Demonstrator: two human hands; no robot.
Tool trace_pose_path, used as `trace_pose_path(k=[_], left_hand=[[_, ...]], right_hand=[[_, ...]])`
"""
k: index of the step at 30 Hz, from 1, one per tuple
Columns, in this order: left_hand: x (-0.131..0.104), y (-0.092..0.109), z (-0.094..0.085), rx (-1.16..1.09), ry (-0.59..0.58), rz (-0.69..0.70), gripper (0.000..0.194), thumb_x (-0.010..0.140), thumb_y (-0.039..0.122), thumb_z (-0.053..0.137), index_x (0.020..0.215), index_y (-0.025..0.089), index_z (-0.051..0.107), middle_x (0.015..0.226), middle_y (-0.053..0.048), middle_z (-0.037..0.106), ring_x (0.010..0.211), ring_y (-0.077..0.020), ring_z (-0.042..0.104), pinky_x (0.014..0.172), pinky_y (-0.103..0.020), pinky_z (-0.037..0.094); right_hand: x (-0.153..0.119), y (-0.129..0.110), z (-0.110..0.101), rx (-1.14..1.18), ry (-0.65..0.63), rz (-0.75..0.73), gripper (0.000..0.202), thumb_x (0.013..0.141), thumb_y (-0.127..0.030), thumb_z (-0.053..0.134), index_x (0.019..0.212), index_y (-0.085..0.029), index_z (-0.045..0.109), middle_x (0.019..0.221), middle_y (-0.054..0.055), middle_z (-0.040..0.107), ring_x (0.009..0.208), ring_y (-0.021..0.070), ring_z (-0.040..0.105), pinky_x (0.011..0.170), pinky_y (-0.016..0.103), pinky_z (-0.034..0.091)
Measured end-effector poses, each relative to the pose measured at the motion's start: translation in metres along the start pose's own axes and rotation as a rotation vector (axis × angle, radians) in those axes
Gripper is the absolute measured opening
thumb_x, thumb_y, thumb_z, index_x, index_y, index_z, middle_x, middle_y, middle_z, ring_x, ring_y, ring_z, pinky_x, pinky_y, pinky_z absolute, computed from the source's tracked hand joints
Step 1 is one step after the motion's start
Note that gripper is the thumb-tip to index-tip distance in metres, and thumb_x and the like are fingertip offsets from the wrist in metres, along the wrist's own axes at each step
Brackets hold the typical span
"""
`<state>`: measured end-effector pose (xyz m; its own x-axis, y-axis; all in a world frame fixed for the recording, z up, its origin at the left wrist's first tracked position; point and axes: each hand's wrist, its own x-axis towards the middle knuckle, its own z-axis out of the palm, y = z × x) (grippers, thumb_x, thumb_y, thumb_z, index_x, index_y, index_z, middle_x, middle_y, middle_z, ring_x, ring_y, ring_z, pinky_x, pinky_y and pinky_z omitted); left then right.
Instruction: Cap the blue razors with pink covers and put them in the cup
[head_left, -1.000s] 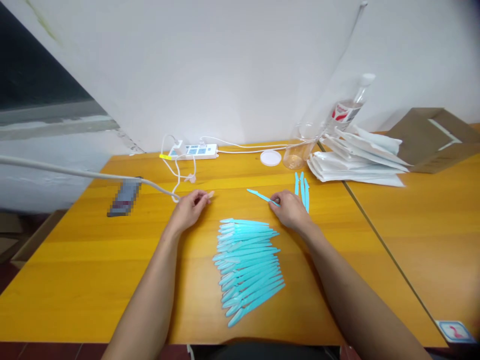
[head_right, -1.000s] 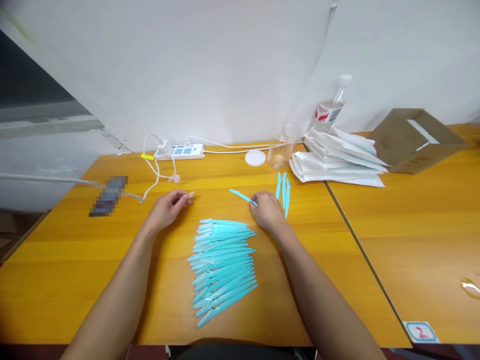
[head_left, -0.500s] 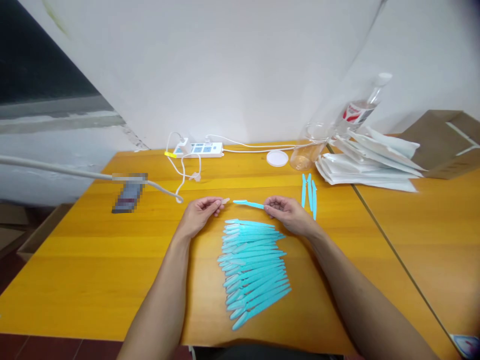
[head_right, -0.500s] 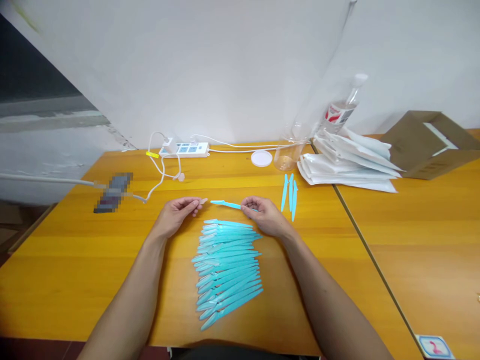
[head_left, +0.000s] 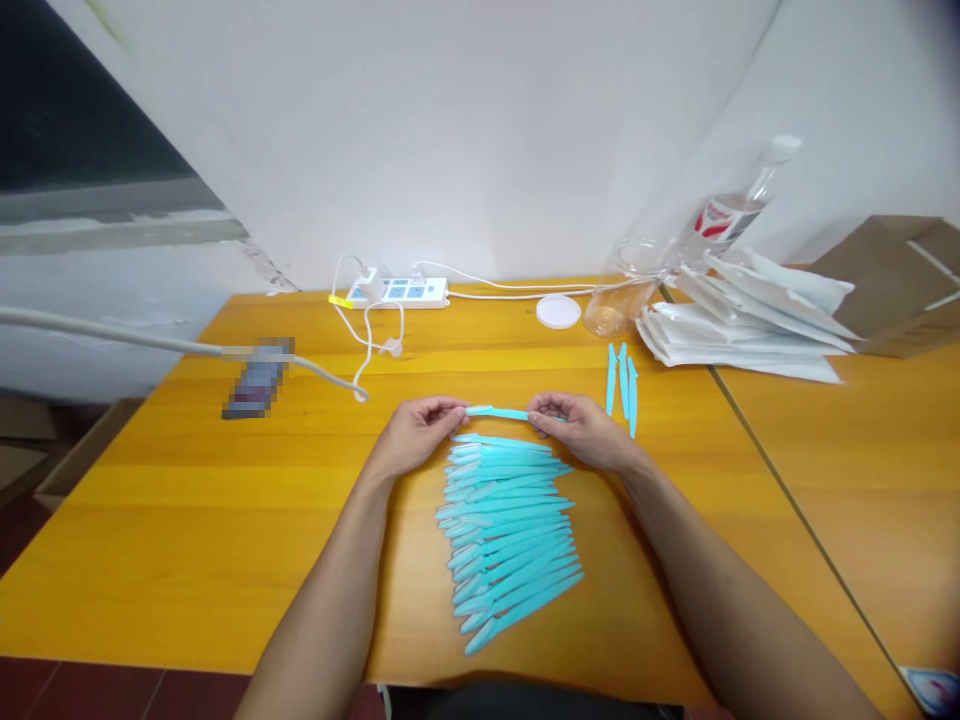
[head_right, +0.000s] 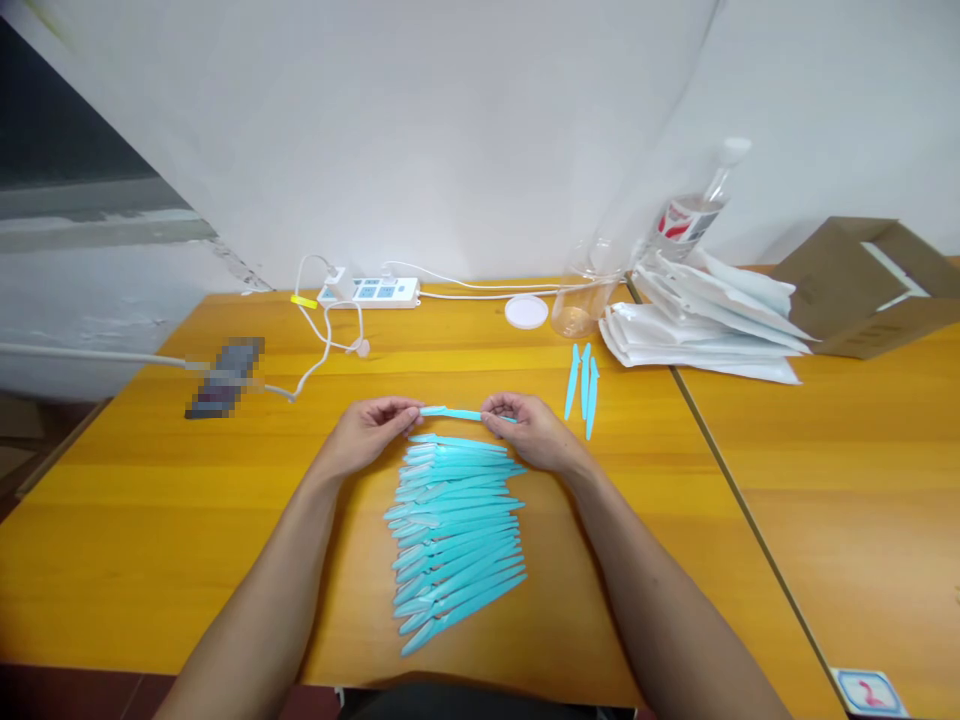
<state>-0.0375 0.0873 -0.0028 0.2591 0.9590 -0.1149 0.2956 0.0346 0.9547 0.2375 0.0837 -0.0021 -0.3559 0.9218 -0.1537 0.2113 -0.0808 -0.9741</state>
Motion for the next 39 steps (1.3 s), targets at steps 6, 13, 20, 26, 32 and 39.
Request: trace_pose_path(k=[6, 13, 20, 26, 32, 39], left_hand=[[-0.009, 0.010, -0.001, 0.106, -0.125, -0.015, 0.035, 0.087, 0.049, 0.069, 0.098, 0.017, 0.077, 0.092, -0.008, 0.078, 0.080, -0.0200, 0.069, 0.072, -0.029, 0.053], [-0.015, 0.023, -0.010, 0.268, -0.283, 0.146, 0.031, 0.088, 0.047, 0.068, 0.079, 0.019, 0.077, 0.081, -0.007, 0.074, 0.075, -0.0187, 0.066, 0.069, -0.029, 0.050], [-0.006, 0.006, -0.028, 0.260, 0.148, 0.067, 0.041, 0.085, 0.058, 0.067, 0.085, 0.018, 0.076, 0.082, -0.003, 0.075, 0.075, -0.0180, 0.065, 0.072, -0.028, 0.050], [0.006, -0.016, -0.050, 0.205, 0.416, 0.044, 0.049, 0.079, 0.064, 0.069, 0.090, 0.016, 0.074, 0.083, -0.005, 0.074, 0.076, -0.0181, 0.064, 0.073, -0.029, 0.050], [0.017, -0.031, -0.080, 0.402, 0.534, 0.016, 0.042, 0.085, 0.052, 0.063, 0.102, 0.015, 0.074, 0.098, -0.009, 0.077, 0.088, -0.0222, 0.069, 0.081, -0.032, 0.052], [0.040, -0.041, -0.112, 0.766, 0.552, 0.037, 0.037, 0.087, 0.037, 0.057, 0.111, 0.018, 0.076, 0.107, -0.011, 0.075, 0.091, -0.0246, 0.069, 0.087, -0.033, 0.051]], right_hand=[[-0.004, -0.003, 0.007, -0.141, -0.055, -0.016, 0.029, 0.087, -0.045, 0.064, 0.090, -0.017, 0.071, 0.077, -0.001, 0.066, 0.066, 0.0116, 0.054, 0.058, 0.022, 0.040], [-0.012, -0.013, 0.009, -0.413, -0.141, -0.193, 0.021, 0.087, -0.035, 0.065, 0.082, -0.018, 0.076, 0.086, 0.004, 0.073, 0.078, 0.0154, 0.064, 0.074, 0.026, 0.048], [-0.010, 0.002, -0.033, -0.995, 0.681, 0.115, 0.034, 0.091, -0.044, 0.059, 0.093, -0.015, 0.076, 0.096, 0.016, 0.075, 0.089, 0.0279, 0.068, 0.076, 0.036, 0.048], [-0.011, 0.013, -0.054, -1.175, 0.656, 0.340, 0.039, 0.091, -0.045, 0.057, 0.095, -0.015, 0.081, 0.094, 0.020, 0.075, 0.086, 0.0312, 0.070, 0.071, 0.038, 0.048], [-0.006, 0.008, -0.034, -1.005, 0.481, 0.297, 0.032, 0.092, -0.038, 0.057, 0.103, -0.020, 0.080, 0.097, 0.015, 0.076, 0.088, 0.0300, 0.070, 0.072, 0.036, 0.047], [0.001, 0.017, -0.026, -1.082, 0.380, -0.036, 0.033, 0.100, -0.025, 0.042, 0.097, -0.013, 0.072, 0.098, 0.016, 0.070, 0.100, 0.0282, 0.062, 0.090, 0.036, 0.044]])
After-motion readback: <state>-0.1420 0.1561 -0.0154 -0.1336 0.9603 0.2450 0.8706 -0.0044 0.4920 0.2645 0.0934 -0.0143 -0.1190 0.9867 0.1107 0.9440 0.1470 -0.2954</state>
